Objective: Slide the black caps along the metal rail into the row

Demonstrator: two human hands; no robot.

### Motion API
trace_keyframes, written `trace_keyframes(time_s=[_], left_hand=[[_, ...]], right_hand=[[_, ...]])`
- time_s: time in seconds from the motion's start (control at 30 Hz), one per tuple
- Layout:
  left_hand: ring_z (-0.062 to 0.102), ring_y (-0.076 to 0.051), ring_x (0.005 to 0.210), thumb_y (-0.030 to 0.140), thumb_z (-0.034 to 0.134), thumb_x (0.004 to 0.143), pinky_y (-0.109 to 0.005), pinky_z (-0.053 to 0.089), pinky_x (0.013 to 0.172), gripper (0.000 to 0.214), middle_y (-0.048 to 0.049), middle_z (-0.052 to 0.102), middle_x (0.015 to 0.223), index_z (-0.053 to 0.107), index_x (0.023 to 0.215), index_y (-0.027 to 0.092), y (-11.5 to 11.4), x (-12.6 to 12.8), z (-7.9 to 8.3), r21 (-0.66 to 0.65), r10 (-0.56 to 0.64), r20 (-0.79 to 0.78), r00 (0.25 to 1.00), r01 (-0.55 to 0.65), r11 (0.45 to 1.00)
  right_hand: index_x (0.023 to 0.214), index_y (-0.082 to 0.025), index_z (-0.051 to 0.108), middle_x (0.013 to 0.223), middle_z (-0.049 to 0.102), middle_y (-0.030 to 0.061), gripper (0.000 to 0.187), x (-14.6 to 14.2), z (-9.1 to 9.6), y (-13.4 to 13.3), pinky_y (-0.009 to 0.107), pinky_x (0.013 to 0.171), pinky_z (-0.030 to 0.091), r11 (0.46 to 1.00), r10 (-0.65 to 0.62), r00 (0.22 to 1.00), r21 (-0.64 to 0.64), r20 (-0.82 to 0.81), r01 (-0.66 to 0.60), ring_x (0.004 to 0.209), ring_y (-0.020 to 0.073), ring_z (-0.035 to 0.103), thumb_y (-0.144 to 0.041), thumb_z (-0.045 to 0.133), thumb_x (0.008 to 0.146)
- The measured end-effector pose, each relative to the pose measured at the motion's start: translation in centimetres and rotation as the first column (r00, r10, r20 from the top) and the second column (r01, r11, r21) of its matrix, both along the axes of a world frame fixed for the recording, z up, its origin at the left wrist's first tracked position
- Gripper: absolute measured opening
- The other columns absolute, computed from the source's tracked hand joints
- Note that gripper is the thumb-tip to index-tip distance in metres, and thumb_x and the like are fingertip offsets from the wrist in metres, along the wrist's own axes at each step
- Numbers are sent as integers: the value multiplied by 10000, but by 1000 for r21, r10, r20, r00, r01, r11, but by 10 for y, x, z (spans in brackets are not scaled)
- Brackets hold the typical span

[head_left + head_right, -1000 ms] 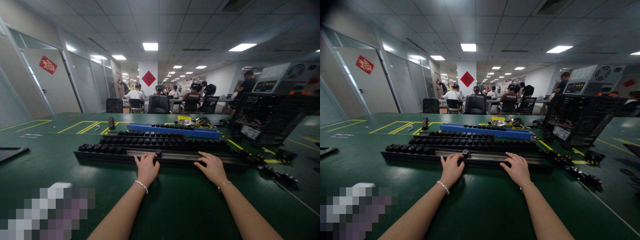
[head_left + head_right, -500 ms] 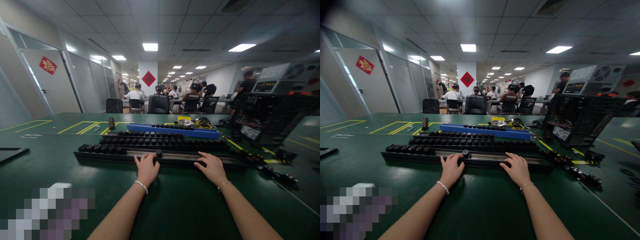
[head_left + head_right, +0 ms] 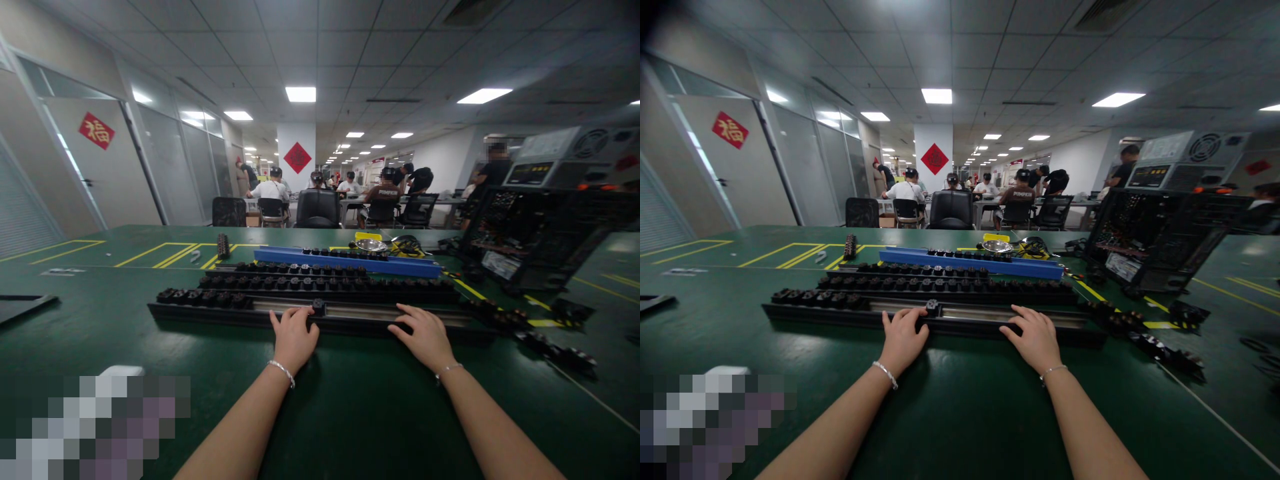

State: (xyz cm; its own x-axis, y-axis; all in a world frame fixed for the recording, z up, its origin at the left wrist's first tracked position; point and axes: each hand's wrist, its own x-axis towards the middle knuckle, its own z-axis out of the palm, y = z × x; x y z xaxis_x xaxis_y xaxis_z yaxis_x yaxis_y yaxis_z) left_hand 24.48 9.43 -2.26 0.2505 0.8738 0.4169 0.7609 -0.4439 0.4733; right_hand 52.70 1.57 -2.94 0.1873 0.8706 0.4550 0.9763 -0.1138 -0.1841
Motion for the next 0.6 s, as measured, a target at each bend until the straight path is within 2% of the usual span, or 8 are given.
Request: trace_keyframes(time_s=[0.6], left_hand=[[493,-228,1115,225,504,761,-644,-1,1079,265,-15,661,1103,598,1004,275,-1,1,0,-9,3,-18,1000,-3,1000]], right_hand=[[826,-284,700,1255,573,15,446,0,-1,0,490,975,298,1000,0,1000,6,-3,0,1177,255,470,-621,412,783]])
